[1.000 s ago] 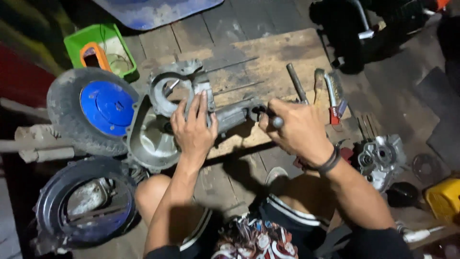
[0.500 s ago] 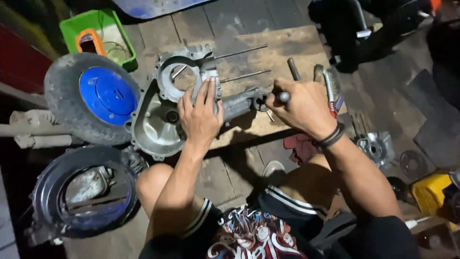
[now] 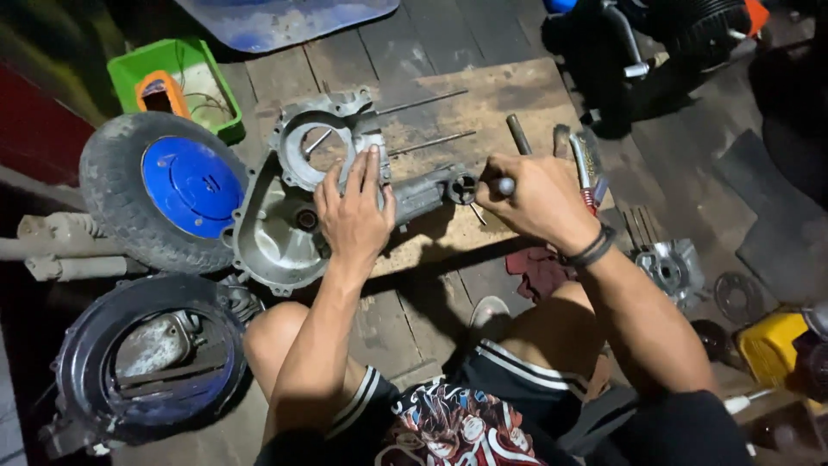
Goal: The person cleans the inside of a metal engine casing using a small metal tool. They scrape the interior surfaces and then use a hammer to tap the tool inside the casing to dislodge debris.
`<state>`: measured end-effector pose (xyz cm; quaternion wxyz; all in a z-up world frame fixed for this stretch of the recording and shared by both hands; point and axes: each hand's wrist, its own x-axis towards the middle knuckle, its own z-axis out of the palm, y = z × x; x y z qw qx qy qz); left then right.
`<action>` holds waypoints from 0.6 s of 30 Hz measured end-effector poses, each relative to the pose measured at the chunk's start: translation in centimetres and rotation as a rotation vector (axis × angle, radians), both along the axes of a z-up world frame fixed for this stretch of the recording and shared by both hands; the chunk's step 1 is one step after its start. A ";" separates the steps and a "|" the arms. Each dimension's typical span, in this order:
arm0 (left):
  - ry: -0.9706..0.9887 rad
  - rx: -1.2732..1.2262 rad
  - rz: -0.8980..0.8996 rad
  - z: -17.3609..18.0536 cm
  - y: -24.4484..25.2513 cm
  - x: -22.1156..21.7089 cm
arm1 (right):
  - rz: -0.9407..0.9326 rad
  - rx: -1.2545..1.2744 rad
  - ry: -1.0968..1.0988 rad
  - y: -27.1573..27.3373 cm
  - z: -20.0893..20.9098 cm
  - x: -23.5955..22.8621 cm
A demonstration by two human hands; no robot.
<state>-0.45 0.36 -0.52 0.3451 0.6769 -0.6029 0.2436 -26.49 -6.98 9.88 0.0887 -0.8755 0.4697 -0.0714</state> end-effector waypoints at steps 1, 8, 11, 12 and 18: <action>-0.002 -0.011 0.009 0.5 -0.2 0.0 | 0.009 -0.011 -0.002 0.4 1.7 0.3; 0.009 -0.019 -0.010 0.7 -0.5 0.1 | 0.080 -0.066 0.002 0.9 4.3 1.5; 0.014 0.005 -0.005 -0.2 -0.2 0.1 | 0.140 0.028 -0.247 1.5 4.5 2.0; 0.013 0.011 -0.003 -0.4 -0.5 0.2 | 0.164 0.074 -0.421 1.5 4.6 2.2; 0.043 0.042 -0.014 -0.1 -0.8 0.3 | 0.218 0.272 -0.794 -1.6 -1.4 1.5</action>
